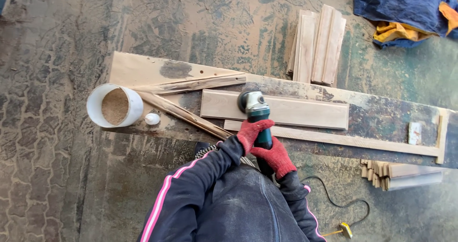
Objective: Sanding wooden planks using an angle grinder with a sanding disc attachment on a workbench.
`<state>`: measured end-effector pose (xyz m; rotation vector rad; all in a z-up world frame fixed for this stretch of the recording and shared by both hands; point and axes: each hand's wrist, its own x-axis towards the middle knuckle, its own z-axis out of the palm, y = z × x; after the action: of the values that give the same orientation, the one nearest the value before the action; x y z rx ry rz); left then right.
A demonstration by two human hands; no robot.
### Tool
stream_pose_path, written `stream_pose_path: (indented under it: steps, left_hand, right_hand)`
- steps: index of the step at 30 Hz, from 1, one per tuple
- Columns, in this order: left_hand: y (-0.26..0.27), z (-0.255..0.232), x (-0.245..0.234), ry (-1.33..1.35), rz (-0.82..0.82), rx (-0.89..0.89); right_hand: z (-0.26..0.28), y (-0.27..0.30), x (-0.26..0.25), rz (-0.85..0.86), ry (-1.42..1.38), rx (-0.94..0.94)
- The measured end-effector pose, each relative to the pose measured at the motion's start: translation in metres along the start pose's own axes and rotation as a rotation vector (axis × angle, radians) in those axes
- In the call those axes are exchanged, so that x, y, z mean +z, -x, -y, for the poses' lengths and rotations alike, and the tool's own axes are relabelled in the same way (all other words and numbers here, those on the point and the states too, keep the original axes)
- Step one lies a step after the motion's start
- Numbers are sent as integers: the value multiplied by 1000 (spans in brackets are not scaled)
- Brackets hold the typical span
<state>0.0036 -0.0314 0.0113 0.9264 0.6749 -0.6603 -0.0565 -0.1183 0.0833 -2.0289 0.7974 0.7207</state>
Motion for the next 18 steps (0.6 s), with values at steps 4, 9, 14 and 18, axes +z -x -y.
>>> stream_pose_path:
  steps: [4, 9, 14, 18]
  left_hand:
    - [-6, 10, 32, -92, 109, -18]
    - [-2, 18, 36, -105, 162, -36]
    - [23, 7, 12, -52, 107, -24]
    - [26, 13, -9, -24, 5, -19]
  right_hand:
    - [-48, -18, -14, -102, -104, 30]
    - [-64, -16, -15, -139, -135, 35]
    - [-31, 4, -9, -41, -64, 14]
    - [-28, 4, -3, 74, 66, 2]
